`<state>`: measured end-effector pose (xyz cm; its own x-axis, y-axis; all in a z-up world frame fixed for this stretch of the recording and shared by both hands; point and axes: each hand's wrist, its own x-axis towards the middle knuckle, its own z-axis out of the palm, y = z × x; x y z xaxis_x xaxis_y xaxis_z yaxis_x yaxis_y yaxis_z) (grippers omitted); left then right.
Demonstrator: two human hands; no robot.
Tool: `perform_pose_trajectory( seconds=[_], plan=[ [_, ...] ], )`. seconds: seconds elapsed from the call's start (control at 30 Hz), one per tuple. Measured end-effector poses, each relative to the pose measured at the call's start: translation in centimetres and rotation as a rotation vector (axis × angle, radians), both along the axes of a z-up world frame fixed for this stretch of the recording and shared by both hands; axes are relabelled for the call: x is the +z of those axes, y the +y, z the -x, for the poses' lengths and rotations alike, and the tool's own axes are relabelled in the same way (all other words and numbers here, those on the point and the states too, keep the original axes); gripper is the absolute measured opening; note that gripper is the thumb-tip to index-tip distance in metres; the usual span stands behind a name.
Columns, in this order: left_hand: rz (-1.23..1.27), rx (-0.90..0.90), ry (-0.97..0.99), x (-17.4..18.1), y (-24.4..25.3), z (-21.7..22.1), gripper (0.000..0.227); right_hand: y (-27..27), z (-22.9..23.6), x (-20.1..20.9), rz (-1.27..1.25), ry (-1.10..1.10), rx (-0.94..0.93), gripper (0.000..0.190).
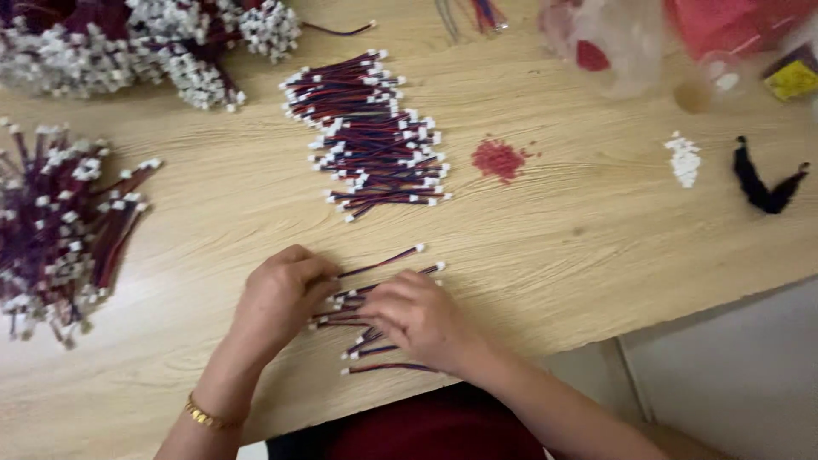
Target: Stacking small wire assemblies with white connectors on a wooden workbench
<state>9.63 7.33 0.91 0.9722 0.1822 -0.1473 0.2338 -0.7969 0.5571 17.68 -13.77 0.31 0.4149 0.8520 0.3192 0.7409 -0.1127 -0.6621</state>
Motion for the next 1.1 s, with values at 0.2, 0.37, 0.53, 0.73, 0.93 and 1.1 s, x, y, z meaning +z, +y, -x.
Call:
perform_pose_trajectory(
  seconds=[0.2,0.37,0.53,0.73,0.93,1.1],
  plan=[
    [-0.004,0.152,-0.058,-1.1,0.1,0.2,0.014,-4.9,-8.5,0.7,0.034,0.155,-0.547,0.013],
    [0.434,0.364,-0.147,-3.4,0.5,0.6,0.015,-9.1,-15.7,-4.4,0.178,-0.122,-0.756,0.019],
    [1.055,0.588,-0.308,-3.4,-0.4,0.8,0.018,-8.6,-15.6,-4.9,0.199,-0.226,-0.745,0.023],
    [1.241,0.632,-0.355,-3.4,-1.6,0.6,0.020,-8.3,-14.9,-3.6,0.198,-0.143,-0.772,0.014],
    [1.249,0.628,-0.345,-3.4,-2.2,0.7,0.020,-8.4,-14.6,-3.0,0.223,-0.070,-0.742,0.016],
    [1.232,0.592,-0.389,-4.8,-2.7,0.4,0.018,-8.8,-16.7,-4.6,0.422,-0.087,-0.674,0.015]
  ],
)
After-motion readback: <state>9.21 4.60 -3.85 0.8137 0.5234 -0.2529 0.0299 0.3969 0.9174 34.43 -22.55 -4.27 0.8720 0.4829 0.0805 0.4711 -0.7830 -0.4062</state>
